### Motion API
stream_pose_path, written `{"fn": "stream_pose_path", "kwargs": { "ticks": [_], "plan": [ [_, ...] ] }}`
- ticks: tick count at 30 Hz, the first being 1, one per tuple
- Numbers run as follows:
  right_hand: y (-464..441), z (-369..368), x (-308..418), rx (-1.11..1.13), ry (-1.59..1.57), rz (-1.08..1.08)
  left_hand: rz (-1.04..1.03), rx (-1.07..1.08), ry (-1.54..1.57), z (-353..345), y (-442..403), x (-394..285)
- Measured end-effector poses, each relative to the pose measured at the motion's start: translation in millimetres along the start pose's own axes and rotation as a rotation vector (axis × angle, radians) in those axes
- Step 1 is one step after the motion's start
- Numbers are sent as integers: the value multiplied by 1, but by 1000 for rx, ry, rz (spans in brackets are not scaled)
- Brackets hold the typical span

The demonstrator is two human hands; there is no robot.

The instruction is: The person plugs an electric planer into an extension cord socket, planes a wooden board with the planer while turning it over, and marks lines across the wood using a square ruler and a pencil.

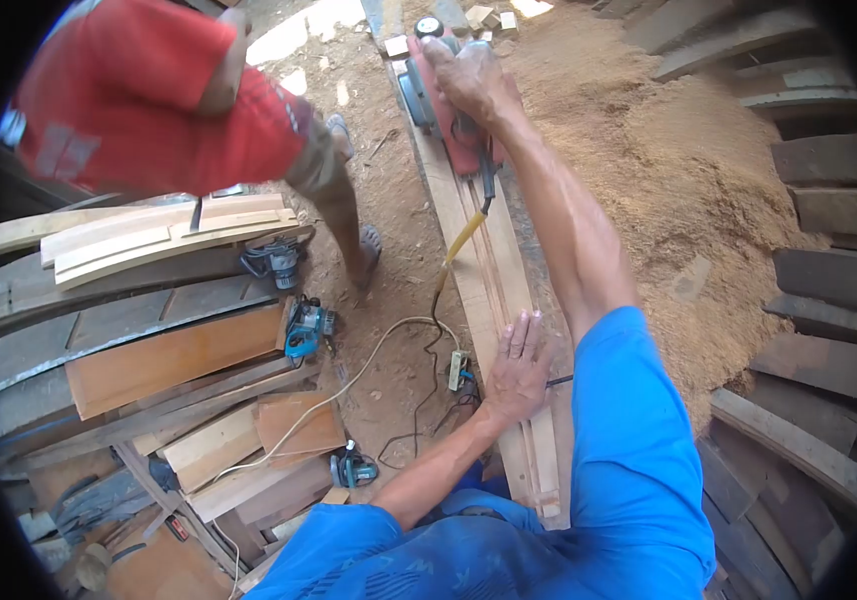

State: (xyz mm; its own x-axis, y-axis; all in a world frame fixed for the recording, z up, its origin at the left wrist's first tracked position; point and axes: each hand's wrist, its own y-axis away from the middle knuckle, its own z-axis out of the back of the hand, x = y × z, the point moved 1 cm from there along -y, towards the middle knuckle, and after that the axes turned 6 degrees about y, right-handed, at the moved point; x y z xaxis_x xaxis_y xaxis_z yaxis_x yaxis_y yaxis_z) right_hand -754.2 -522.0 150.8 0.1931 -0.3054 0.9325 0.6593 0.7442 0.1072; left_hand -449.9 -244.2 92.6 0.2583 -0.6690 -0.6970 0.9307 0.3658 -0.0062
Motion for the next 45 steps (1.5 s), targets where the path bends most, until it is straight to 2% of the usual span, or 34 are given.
{"fn": "stream_pose_path", "kwargs": {
  "ticks": [4,6,9,10,16,22,25,26,28,30,33,34,35,37,39,40,43,45],
  "plan": [
    [-30,-2,9,-51,26,27,8,-4,33,0,0,1],
    [-30,1,10,-72,-139,132,11,-6,48,1,0,0],
    [-17,22,3,-154,-160,-23,25,17,59,0,1,0],
    [-2,34,2,-131,-184,14,27,24,39,1,-1,-1],
    [125,98,-7,-247,-348,-96,4,35,-16,5,-1,-4],
    [262,145,-13,-368,-197,-131,-91,-10,-87,-4,6,1],
    [331,159,-14,-362,-193,-134,-270,-58,-54,-27,52,12],
    [357,160,-15,-354,-175,-150,-204,160,-122,-17,72,-7],
    [399,162,-12,-332,-144,-165,-257,254,-203,-52,132,-6],
    [439,159,-14,-297,-134,-186,-286,246,-68,-71,190,-17],
    [495,153,-8,-246,-134,-204,-265,420,-88,-71,257,-48],
    [514,148,-6,-228,-128,-213,-197,531,-52,-44,266,-74],
    [535,142,-10,-203,-120,-240,-296,557,-166,-61,289,-67],
    [569,136,-28,-159,-97,-281,-359,587,41,-55,317,-70],
    [600,128,-33,-113,-88,-269,-32,786,378,-35,331,-75],
    [616,124,-28,-82,-134,-230,-57,679,407,-29,344,-70],
    [662,118,-23,-67,-16,-205,131,463,524,-33,377,-37],
    [688,108,-46,-29,-118,-230,287,381,515,-18,385,-37]
  ]
}}
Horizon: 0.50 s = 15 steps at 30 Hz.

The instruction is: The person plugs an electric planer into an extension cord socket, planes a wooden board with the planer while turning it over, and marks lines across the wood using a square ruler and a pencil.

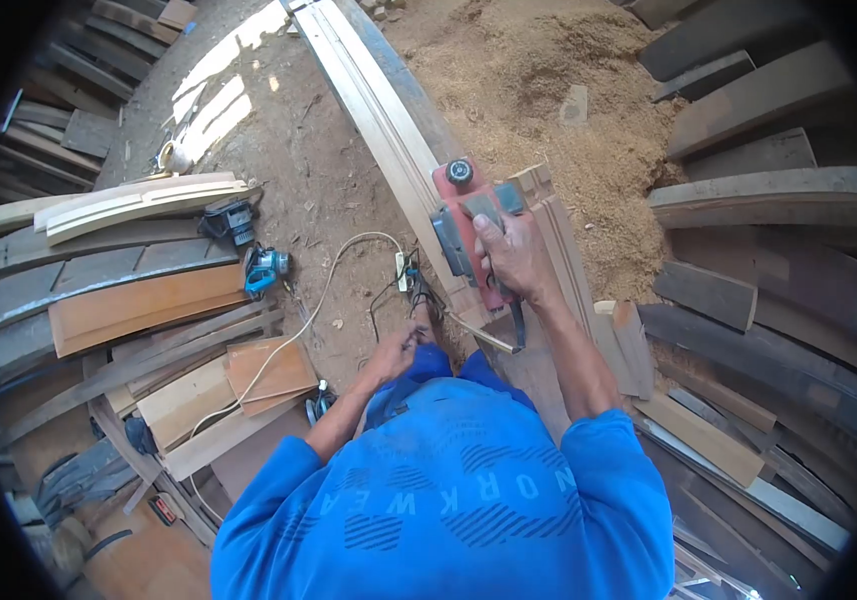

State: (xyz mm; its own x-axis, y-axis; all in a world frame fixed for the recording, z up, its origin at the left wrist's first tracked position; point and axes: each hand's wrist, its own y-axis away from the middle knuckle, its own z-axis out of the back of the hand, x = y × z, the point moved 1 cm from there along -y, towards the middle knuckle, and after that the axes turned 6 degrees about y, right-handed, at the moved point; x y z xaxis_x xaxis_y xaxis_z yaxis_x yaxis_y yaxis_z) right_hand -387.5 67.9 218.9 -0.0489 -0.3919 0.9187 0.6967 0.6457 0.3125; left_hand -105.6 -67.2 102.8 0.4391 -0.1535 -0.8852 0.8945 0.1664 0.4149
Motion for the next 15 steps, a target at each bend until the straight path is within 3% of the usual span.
{"fn": "stream_pose_path", "kwargs": {
  "ticks": [4,6,9,15],
  "plan": [
    [52,-12,-20,53,-38,-65,111,-106,7,-9,6,3],
    [76,-14,-32,89,-12,-63,100,76,-117,-21,-1,22],
    [114,-19,-46,97,18,-121,60,150,-194,-51,-3,62],
    [161,-30,-88,155,-44,-132,58,249,-301,-66,16,24]
  ]
}}
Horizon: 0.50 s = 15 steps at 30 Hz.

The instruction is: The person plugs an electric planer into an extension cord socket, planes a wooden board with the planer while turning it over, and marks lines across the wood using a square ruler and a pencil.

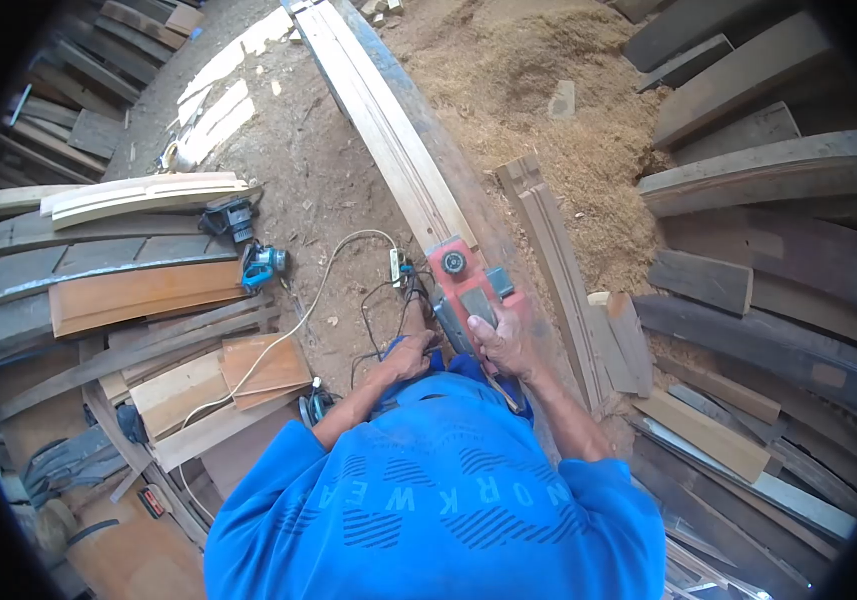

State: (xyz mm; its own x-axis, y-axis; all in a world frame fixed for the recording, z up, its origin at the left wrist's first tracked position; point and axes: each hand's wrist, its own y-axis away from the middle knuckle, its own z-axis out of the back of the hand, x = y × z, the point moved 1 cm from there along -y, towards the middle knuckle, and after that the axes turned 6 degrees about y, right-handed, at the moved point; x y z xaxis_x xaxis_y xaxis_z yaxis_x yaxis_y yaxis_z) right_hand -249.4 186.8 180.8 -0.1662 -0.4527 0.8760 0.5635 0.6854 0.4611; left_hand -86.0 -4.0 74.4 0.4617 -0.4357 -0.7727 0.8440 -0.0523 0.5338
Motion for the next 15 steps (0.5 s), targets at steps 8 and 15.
{"fn": "stream_pose_path", "kwargs": {
  "ticks": [8,15],
  "plan": [
    [-13,-9,12,-39,30,-21,-25,45,19,-8,-7,-1],
    [-71,-15,30,-76,147,85,-142,76,-29,-29,-39,1]
  ]
}}
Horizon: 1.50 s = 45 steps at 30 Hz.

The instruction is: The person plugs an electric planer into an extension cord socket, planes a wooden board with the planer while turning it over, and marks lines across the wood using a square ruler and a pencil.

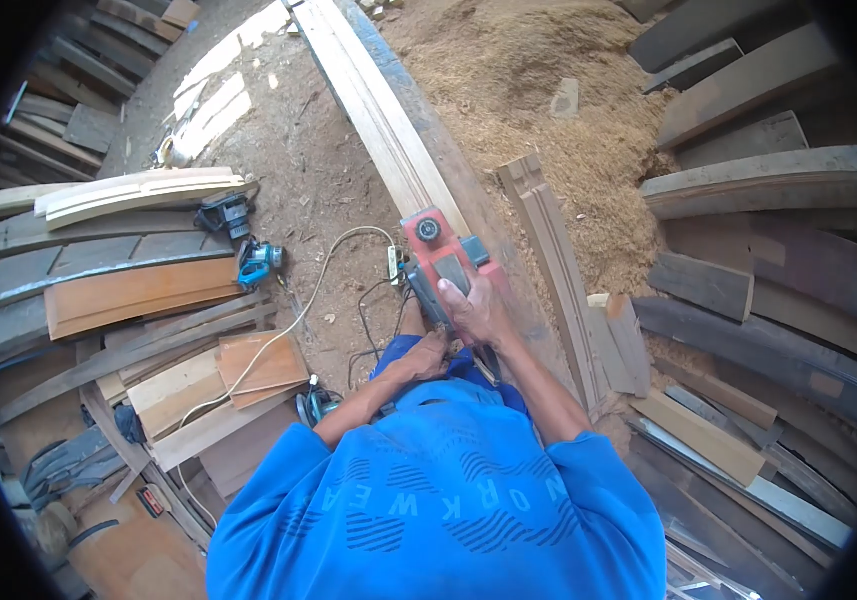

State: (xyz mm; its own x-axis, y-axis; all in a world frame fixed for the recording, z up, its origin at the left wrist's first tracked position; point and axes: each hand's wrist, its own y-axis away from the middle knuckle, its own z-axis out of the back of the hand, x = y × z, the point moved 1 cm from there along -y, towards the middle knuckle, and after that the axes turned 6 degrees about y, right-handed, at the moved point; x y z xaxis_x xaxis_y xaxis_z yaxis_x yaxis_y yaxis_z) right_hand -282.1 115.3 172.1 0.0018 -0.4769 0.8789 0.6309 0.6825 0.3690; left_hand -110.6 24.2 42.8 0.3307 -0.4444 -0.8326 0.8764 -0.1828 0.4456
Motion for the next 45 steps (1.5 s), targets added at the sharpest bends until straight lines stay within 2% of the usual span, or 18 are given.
{"fn": "stream_pose_path", "kwargs": {
  "ticks": [2,5,11,14,20,23,29,32,33,37,40,41,45],
  "plan": [
    [-12,-5,7,-74,-8,61,-96,34,-4,6,-3,-9],
    [-30,-10,12,-134,-23,103,-68,106,-16,1,-9,-5],
    [-61,-7,24,-72,33,54,-104,102,37,-8,-12,17],
    [-77,-7,35,-54,42,57,111,162,142,10,-6,4],
    [-99,-9,49,-58,-1,100,139,74,312,1,3,38],
    [-110,-13,45,-76,10,95,-83,-110,417,-5,9,49],
    [-137,-14,49,-73,9,80,112,-36,290,25,20,24],
    [-150,-14,58,-121,12,126,174,-70,267,32,22,20],
    [-155,-14,61,-136,25,145,122,-153,253,29,23,23],
    [-176,-12,71,-130,104,141,235,-133,258,46,23,21],
    [-192,-14,75,-108,40,145,264,-174,309,55,24,23],
    [-195,-12,83,-108,48,138,154,-273,276,42,20,47],
    [-210,-11,100,-135,94,157,73,-379,218,42,18,67]
  ]
}}
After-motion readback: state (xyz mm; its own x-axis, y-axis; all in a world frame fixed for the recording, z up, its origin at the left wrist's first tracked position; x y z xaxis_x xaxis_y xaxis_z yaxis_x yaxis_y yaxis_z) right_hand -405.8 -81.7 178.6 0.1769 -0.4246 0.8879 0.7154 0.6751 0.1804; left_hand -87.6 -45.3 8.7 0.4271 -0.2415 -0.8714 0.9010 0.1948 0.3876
